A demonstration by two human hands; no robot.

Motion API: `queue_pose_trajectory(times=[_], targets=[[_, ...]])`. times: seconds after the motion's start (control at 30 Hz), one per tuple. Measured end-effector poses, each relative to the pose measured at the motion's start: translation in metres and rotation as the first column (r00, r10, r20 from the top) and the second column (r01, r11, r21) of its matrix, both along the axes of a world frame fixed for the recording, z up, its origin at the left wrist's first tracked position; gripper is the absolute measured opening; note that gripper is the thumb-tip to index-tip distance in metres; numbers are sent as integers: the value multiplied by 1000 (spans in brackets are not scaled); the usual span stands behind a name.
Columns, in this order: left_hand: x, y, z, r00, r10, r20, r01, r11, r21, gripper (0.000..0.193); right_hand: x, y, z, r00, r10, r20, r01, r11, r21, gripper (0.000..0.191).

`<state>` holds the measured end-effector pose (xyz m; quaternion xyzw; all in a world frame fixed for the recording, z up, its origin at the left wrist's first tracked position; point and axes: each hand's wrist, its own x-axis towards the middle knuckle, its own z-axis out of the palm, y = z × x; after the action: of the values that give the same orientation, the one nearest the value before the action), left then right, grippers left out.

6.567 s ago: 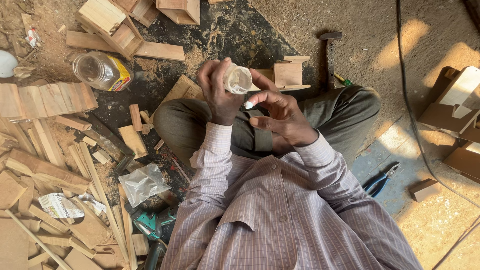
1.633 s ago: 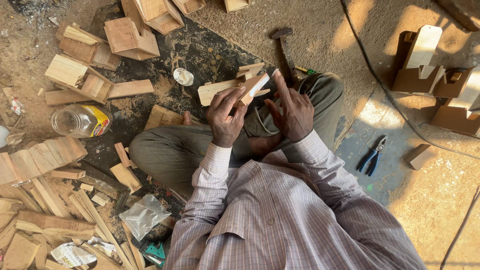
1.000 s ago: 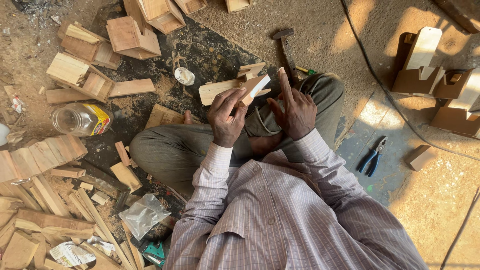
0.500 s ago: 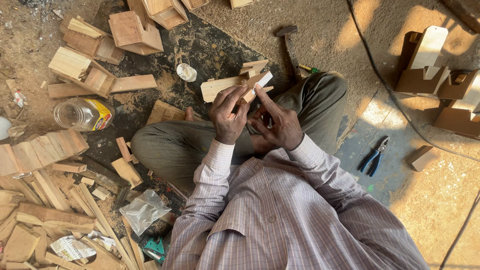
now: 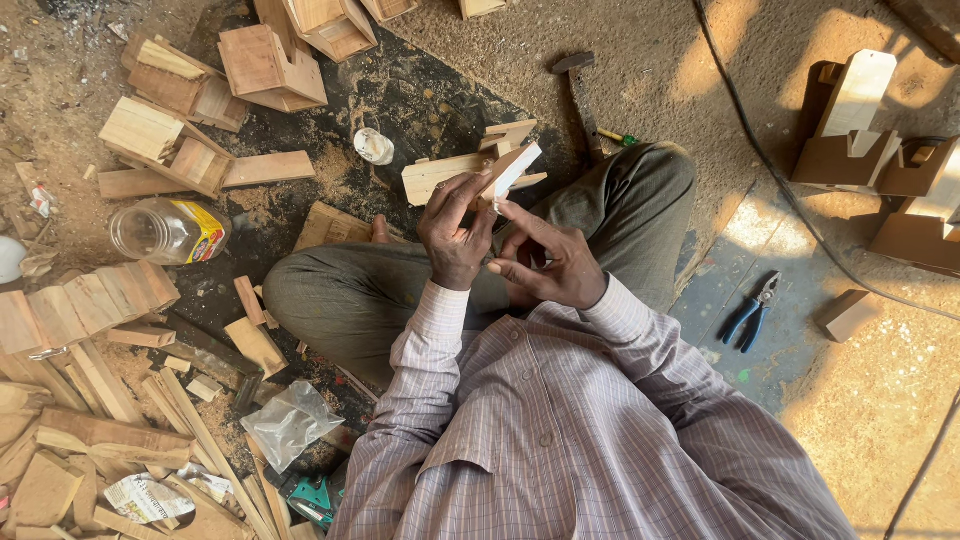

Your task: The person sits on the floor and assembles small wooden boxes by hand. They pick up nails, position wooden pieces, and use a hammer to drive nails into the joints. The person repeatedly aligns and hammers nails to join the pieces into box shapes.

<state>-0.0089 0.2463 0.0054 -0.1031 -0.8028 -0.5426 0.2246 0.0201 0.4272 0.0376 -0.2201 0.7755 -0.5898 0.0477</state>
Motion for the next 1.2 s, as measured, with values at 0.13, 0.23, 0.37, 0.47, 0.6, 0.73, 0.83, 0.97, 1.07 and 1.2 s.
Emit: queue_pose_trajectory(times=[0.13, 0.23, 0.37, 0.47, 0.6, 0.73, 0.83, 0.97, 1.07, 1.2], targets=[[0, 2, -6, 950, 7, 312, -134, 912, 387, 25, 3, 10, -8, 999, -35, 29, 40, 984, -173, 92], [-2, -3, -8, 905, -226, 360, -237, 436, 868, 25, 5, 13, -16, 998, -61, 21, 64, 966, -250, 89], [-1, -13, -6, 807, -347, 479, -392, 291, 872, 38, 8, 8, -28, 993, -117, -29, 113, 985, -128, 92], [4, -13, -2, 774, -428, 467, -411, 222, 884, 45, 4, 3, -31, 994, -102, -48, 99, 992, -75, 94], [9, -8, 2, 770, -472, 428, -412, 144, 900, 43, -6, -2, -26, 996, -64, -70, 62, 998, -22, 99], [10, -8, 4, 772, -500, 393, -397, 104, 912, 42, -14, -8, -17, 994, -69, -81, 76, 993, 85, 102], [10, -9, 4, 760, -496, 419, -415, 126, 901, 43, -14, -11, -12, 985, -61, -163, 84, 987, 137, 99], [11, -12, 4, 751, -519, 408, -407, 123, 905, 41, -7, -15, -8, 954, -39, -297, 129, 948, 290, 91], [11, -15, 4, 735, -513, 444, -448, 124, 885, 43, -4, -13, -5, 907, 11, -420, 169, 905, 390, 85], [12, -13, 4, 718, -510, 474, -465, 156, 871, 46, -8, -9, -1, 838, -16, -545, 283, 867, 410, 81]])
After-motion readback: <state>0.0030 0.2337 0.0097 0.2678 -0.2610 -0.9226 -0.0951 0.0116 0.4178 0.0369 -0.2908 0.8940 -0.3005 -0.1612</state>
